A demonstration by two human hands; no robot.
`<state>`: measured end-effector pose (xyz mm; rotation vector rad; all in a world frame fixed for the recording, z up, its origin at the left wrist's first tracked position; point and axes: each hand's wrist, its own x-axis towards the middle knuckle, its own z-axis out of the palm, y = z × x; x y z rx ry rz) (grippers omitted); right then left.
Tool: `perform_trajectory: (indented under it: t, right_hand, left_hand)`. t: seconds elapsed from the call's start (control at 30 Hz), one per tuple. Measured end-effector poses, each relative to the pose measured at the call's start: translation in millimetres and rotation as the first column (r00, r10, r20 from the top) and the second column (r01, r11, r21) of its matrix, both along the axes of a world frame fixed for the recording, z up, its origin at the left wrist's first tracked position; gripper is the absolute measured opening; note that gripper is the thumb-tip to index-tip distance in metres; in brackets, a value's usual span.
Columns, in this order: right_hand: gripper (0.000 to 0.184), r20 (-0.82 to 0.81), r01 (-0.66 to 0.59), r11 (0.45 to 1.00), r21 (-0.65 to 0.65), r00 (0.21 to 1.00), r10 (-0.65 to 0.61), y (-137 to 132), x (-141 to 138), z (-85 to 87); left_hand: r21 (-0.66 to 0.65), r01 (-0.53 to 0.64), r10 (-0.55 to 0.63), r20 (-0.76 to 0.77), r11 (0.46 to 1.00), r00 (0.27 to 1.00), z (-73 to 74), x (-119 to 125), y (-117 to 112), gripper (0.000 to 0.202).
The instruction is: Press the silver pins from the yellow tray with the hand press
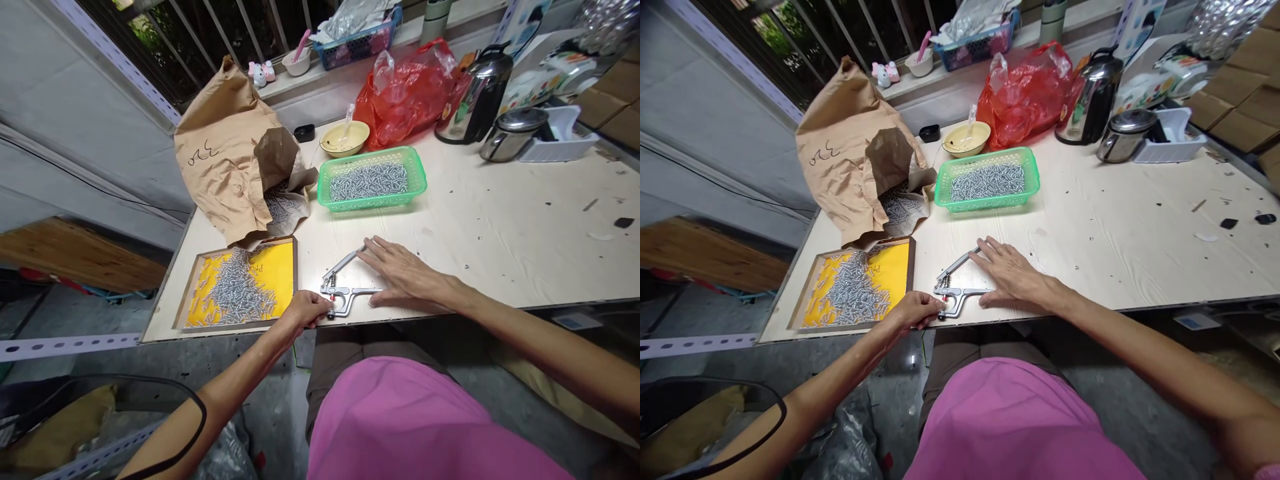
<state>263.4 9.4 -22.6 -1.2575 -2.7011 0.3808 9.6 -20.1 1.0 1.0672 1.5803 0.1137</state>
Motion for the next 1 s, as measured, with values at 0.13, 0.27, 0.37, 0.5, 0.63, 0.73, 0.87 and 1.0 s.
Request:
perform_trajectory:
  t: [0.13,0.27,0.37,0.5,0.63,0.73,0.87,1.0]
  right_hand:
    - [0.109,0.054,-0.086,0.996,-0.033,0.995,0.087,20.7,-4.1,-7.3]
    - [0.104,0.051,-0.108,0.994,0.034,0.993,0.106,25.5,-9.2,-4.9]
    - [0.086,0.077,-0.105,0.994,0.019,0.992,0.103,22.3,-11.7,3.6]
    - [0.050,0.067,-0.057,0.998,-0.027,0.996,0.059,10.9,-13.9,17.6]
    - [0.035,0.031,-0.022,0.998,-0.055,0.999,0.024,0.3,-15.8,26.5]
    - [0.035,0.035,-0.011,0.999,-0.044,0.999,0.013,-2.4,-17.8,24.3]
    - [0.041,0.032,-0.037,0.999,-0.006,0.999,0.038,-1.5,-18.2,11.9]
    - [0.059,0.010,-0.071,0.997,-0.014,0.997,0.071,-0.6,-9.5,6.7]
  left_hand:
    - [0.025,-0.010,0.011,-0.017,1.000,1.000,0.0,0.9,-3.6,0.033]
    - [0.034,-0.007,0.008,-0.036,0.999,0.999,-1.0,1.8,-4.5,0.035]
    - [0.042,-0.008,0.010,-0.048,0.999,0.999,-2.7,1.0,-5.1,0.036]
    - [0.132,0.090,-0.068,-0.168,0.987,0.984,0.2,0.2,-11.1,0.038]
    - [0.478,0.365,-0.103,-0.489,0.799,0.866,8.8,10.5,-21.5,0.024]
    - [0.578,0.603,-0.200,-0.610,0.550,0.767,9.4,28.3,-20.3,0.019]
    - [0.540,0.749,-0.342,-0.671,0.383,0.658,1.2,50.9,-1.7,0.043]
    - [0.498,0.788,-0.444,-0.650,0.363,0.616,-2.7,57.0,15.4,0.056]
